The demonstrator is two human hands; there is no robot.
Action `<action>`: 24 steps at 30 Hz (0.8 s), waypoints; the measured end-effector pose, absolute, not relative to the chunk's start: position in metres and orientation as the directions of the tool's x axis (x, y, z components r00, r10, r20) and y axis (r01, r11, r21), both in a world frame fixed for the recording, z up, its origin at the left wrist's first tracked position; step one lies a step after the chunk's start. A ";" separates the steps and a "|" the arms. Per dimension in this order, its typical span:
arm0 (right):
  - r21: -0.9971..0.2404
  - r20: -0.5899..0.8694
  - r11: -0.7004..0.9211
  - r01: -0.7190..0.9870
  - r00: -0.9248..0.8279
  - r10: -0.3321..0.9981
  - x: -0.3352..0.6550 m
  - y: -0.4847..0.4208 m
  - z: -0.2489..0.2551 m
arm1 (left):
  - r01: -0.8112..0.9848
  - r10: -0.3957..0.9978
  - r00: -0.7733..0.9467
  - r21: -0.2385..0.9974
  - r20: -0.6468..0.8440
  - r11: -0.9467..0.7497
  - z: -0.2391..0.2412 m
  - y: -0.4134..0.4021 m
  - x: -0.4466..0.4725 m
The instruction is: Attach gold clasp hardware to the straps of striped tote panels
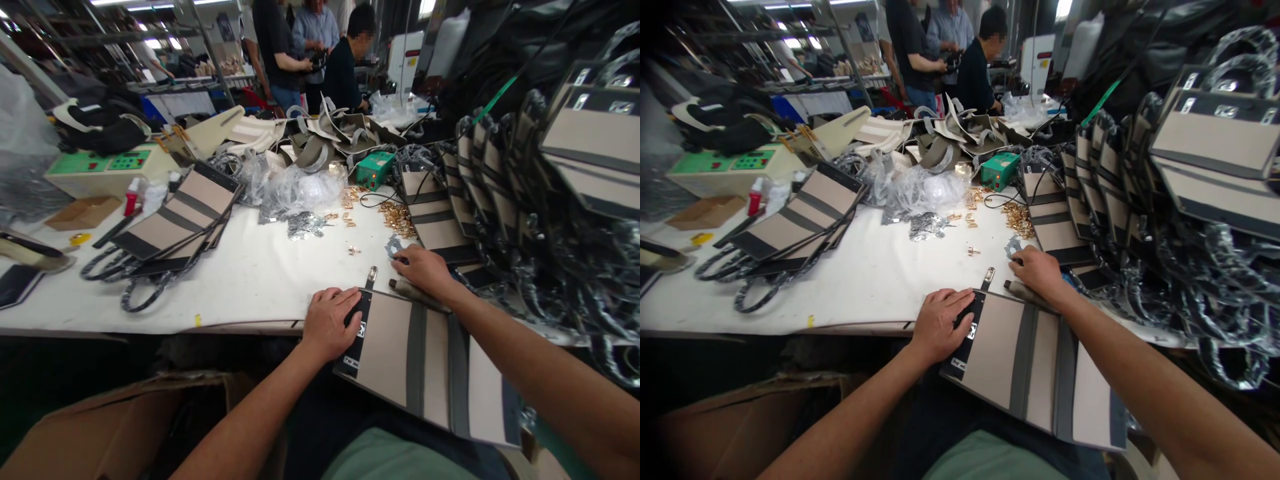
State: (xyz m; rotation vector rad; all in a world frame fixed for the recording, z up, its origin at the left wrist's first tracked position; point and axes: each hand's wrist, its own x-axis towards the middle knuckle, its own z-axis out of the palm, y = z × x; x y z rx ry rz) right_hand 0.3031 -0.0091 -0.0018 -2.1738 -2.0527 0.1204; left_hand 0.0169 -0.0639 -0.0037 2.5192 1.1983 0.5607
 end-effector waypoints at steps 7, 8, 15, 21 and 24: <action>-0.084 0.000 -0.010 0.996 0.010 1.000 0.298 -0.001 0.000 | 0.679 0.807 0.540 0.444 0.239 -0.585 -0.007 -0.064 0.019; -0.074 -0.002 -0.005 0.997 0.005 1.000 0.298 0.000 0.001 | 0.682 0.811 0.533 0.445 0.241 -0.580 -0.007 -0.064 0.020; -0.108 0.048 0.019 0.994 -0.014 0.999 0.304 0.002 0.012 | 0.694 0.821 0.520 0.443 0.236 -0.567 -0.007 -0.066 0.022; -0.645 -0.061 0.138 0.752 -0.230 0.971 0.272 -0.029 0.029 | 0.696 0.820 0.524 0.439 0.231 -0.569 -0.007 -0.066 0.022; -0.715 -0.136 0.155 0.682 -0.353 0.926 0.256 -0.040 0.031 | 0.700 0.822 0.524 0.437 0.224 -0.565 -0.008 -0.066 0.022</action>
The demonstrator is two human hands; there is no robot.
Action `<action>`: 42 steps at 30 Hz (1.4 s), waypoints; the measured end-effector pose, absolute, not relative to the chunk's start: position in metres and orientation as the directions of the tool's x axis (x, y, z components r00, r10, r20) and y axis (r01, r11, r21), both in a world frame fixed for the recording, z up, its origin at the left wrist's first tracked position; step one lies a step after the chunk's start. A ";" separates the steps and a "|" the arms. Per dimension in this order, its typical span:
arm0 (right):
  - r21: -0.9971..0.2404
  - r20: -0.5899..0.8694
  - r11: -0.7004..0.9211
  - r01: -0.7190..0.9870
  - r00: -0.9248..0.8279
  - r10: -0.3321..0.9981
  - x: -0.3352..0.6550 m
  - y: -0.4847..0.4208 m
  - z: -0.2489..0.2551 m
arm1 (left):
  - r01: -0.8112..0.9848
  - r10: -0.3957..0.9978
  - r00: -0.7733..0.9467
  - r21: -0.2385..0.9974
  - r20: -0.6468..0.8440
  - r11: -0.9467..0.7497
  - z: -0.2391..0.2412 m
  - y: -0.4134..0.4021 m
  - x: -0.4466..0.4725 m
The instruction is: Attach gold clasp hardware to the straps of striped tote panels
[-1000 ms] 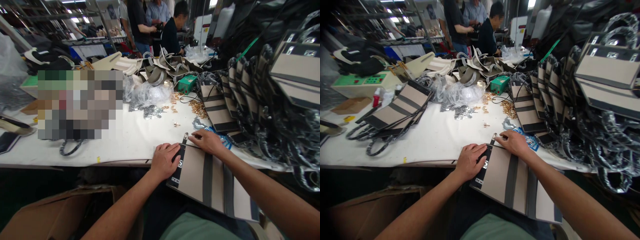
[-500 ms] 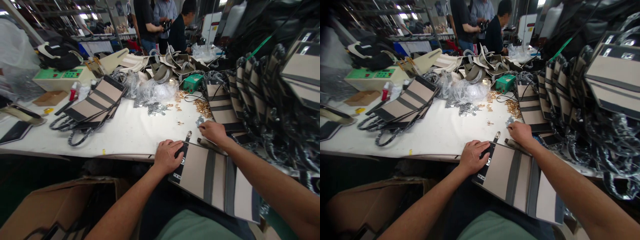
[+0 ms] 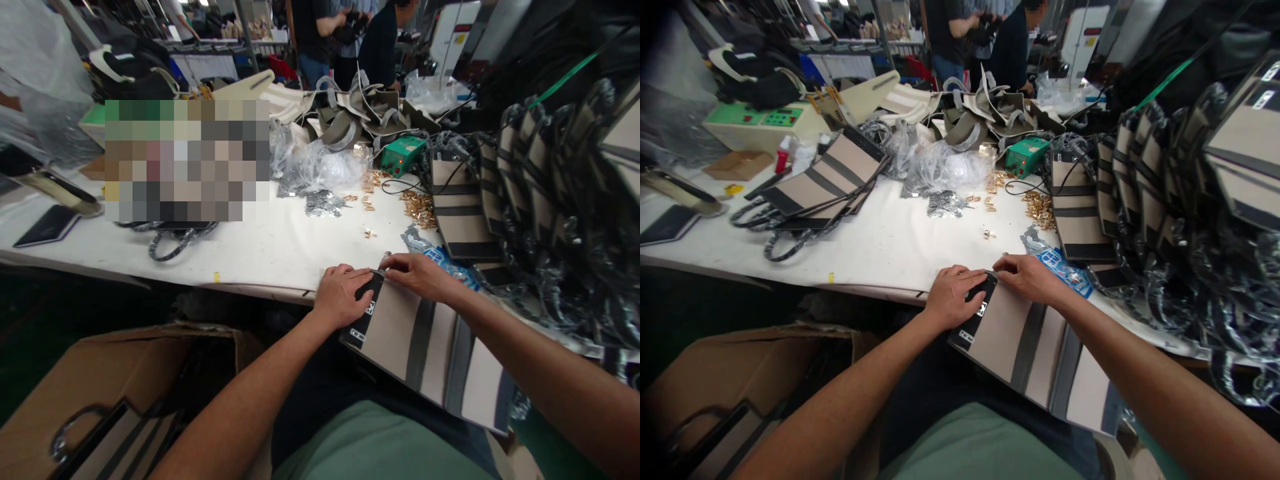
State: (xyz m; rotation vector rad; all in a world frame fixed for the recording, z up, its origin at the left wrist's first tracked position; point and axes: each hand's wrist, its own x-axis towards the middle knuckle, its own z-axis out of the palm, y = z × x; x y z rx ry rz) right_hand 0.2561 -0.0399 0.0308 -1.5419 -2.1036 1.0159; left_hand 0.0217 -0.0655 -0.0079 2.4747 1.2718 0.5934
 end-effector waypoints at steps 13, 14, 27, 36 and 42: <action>-0.802 -0.179 0.031 0.597 -0.289 0.940 0.236 -0.047 0.018 | 0.706 0.828 0.520 0.440 0.208 -0.554 -0.005 -0.065 0.023; -0.798 -0.178 0.035 0.602 -0.291 0.940 0.236 -0.047 0.019 | 0.706 0.829 0.519 0.443 0.206 -0.552 -0.006 -0.065 0.023; -0.721 -0.058 0.126 0.681 -0.240 0.969 0.234 -0.053 0.010 | 0.703 0.829 0.522 0.450 0.200 -0.551 -0.007 -0.065 0.022; -0.616 0.051 0.195 0.763 -0.209 0.977 0.234 -0.065 -0.002 | 0.696 0.828 0.514 0.457 0.223 -0.554 -0.009 -0.065 0.023; -0.596 0.051 0.185 0.781 -0.193 0.980 0.232 -0.069 0.002 | 0.693 0.828 0.513 0.459 0.227 -0.555 -0.009 -0.065 0.023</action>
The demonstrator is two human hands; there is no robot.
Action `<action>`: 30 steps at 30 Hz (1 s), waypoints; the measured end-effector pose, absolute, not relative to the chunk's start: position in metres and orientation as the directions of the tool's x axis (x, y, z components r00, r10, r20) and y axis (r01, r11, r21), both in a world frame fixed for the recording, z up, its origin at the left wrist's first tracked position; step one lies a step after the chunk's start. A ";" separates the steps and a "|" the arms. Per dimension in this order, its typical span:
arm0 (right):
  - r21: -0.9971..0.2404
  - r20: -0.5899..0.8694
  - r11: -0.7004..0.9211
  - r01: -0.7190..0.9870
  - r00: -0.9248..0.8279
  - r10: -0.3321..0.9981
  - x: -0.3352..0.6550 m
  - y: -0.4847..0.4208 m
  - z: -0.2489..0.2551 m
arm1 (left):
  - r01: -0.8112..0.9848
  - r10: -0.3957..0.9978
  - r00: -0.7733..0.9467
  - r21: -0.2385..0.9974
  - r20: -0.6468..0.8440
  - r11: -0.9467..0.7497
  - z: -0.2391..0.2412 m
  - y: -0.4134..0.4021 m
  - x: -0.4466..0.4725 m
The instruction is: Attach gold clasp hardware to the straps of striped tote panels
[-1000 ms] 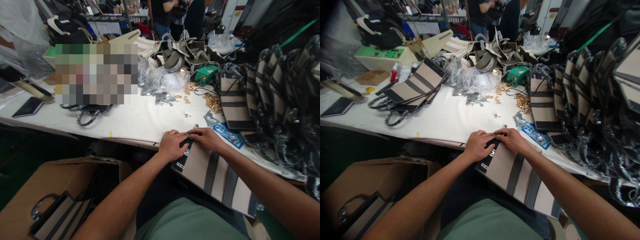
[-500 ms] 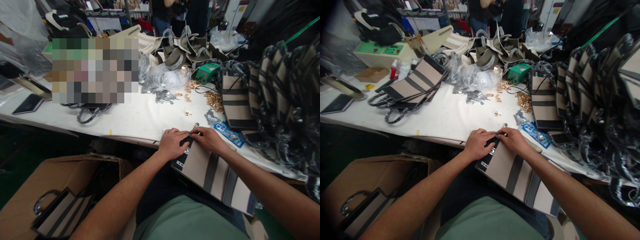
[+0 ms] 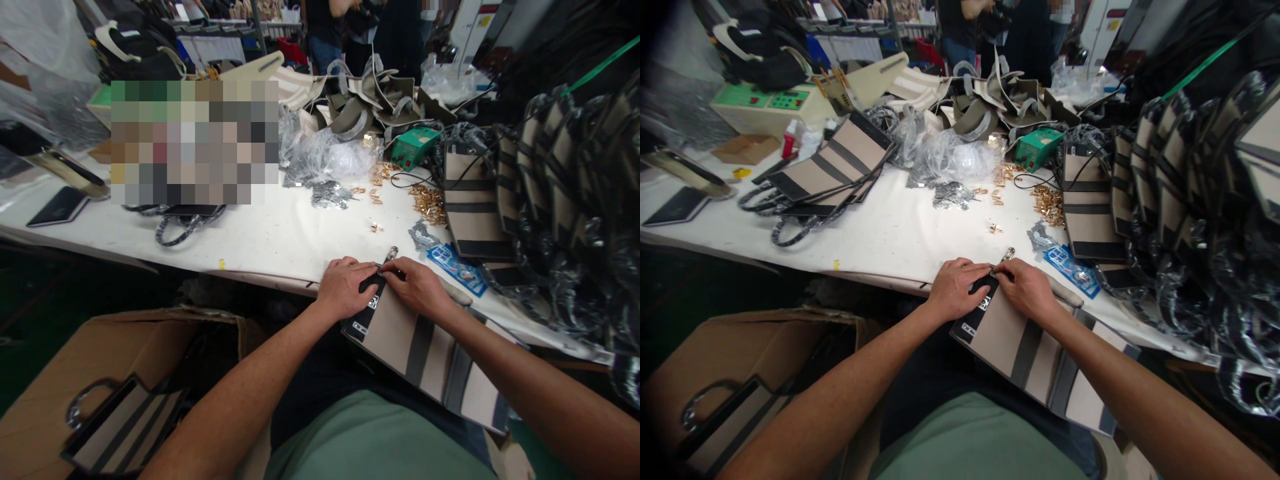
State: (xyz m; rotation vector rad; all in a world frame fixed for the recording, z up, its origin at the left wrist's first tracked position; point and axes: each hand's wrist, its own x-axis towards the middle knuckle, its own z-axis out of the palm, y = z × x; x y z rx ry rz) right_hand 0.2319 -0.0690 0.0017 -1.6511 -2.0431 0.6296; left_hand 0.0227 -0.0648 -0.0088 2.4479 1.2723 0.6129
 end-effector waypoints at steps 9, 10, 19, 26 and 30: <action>-0.453 0.076 0.237 0.859 -0.228 0.971 0.226 -0.071 0.005 | 0.692 0.828 0.516 0.462 0.221 -0.554 -0.008 -0.064 0.022; -0.434 0.081 0.246 0.866 -0.235 0.969 0.226 -0.071 0.006 | 0.692 0.828 0.515 0.462 0.221 -0.554 -0.008 -0.064 0.022; -0.366 0.045 0.253 0.896 -0.254 0.966 0.223 -0.069 0.011 | 0.695 0.824 0.523 0.451 0.217 -0.560 -0.009 -0.065 0.022; -0.418 0.022 0.237 0.877 -0.250 0.968 0.227 -0.068 0.008 | 0.698 0.823 0.526 0.442 0.217 -0.563 -0.008 -0.065 0.022; -0.389 0.039 0.241 0.889 -0.246 0.969 0.227 -0.070 0.009 | 0.713 0.826 0.522 0.422 0.214 -0.560 -0.008 -0.066 0.022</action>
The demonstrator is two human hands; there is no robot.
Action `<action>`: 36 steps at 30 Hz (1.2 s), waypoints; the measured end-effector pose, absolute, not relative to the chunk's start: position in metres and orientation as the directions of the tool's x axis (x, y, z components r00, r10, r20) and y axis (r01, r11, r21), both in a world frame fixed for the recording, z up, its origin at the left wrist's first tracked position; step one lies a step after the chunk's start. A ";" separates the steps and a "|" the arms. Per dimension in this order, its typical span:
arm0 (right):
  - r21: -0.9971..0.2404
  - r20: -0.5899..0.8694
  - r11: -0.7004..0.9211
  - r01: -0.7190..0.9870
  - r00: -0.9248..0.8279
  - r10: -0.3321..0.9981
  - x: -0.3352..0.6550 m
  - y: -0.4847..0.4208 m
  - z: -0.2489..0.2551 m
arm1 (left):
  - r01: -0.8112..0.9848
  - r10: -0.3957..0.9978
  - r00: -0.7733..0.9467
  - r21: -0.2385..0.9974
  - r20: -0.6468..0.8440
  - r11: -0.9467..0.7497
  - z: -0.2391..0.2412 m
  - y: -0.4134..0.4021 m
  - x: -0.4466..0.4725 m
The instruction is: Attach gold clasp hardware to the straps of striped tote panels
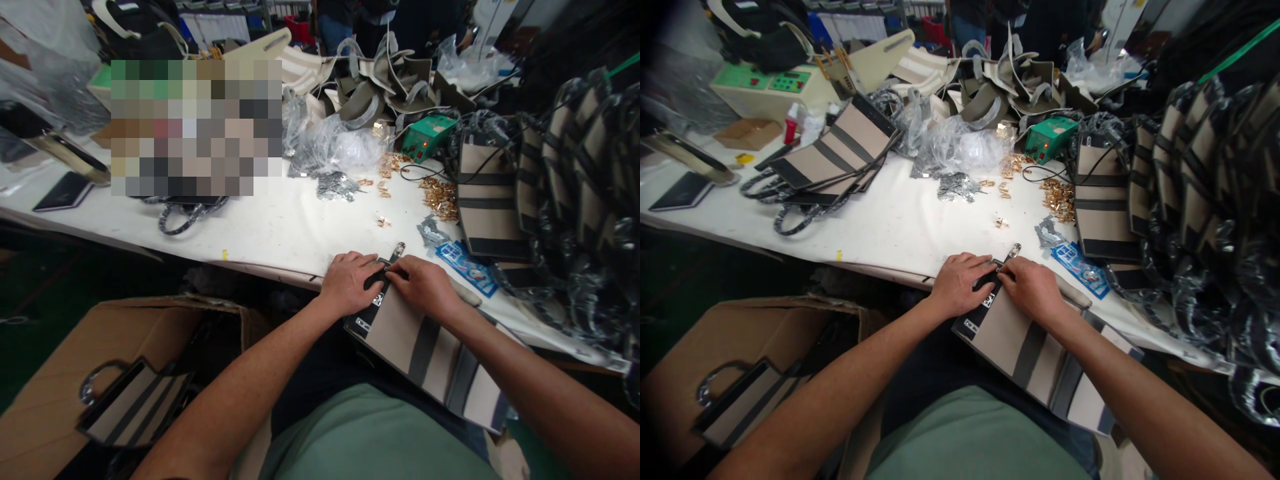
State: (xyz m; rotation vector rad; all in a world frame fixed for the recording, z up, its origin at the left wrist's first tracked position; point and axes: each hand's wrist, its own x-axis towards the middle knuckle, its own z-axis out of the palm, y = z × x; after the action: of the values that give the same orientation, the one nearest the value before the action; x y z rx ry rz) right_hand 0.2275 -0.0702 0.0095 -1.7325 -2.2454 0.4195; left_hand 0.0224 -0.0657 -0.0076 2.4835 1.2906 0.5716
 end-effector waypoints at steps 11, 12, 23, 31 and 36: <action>-0.591 0.101 0.235 0.772 -0.218 0.971 0.235 -0.073 -0.005 | 0.732 0.886 0.454 0.530 0.091 -0.429 0.000 -0.054 0.028; -0.607 0.113 0.238 0.758 -0.214 0.970 0.236 -0.073 -0.007 | 0.737 0.892 0.449 0.539 0.061 -0.408 0.002 -0.050 0.030; -0.677 0.170 0.271 0.684 -0.212 0.962 0.240 -0.074 -0.017 | 0.731 0.912 0.408 0.610 -0.031 -0.306 0.004 -0.036 0.041; -0.760 0.136 0.239 0.605 -0.211 0.968 0.234 -0.080 -0.032 | 0.728 0.940 0.342 0.631 0.004 -0.268 0.004 -0.049 0.040; -0.793 0.158 0.248 0.556 -0.205 0.966 0.227 -0.065 -0.058 | 0.753 0.961 0.274 0.614 0.034 -0.236 -0.014 -0.041 0.038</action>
State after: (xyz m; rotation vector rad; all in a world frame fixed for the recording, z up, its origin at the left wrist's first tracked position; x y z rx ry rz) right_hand 0.2268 -0.0653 -0.0582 -1.3881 -1.8615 0.7920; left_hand 0.0378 -0.0414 -0.0144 2.0643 1.5393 0.5687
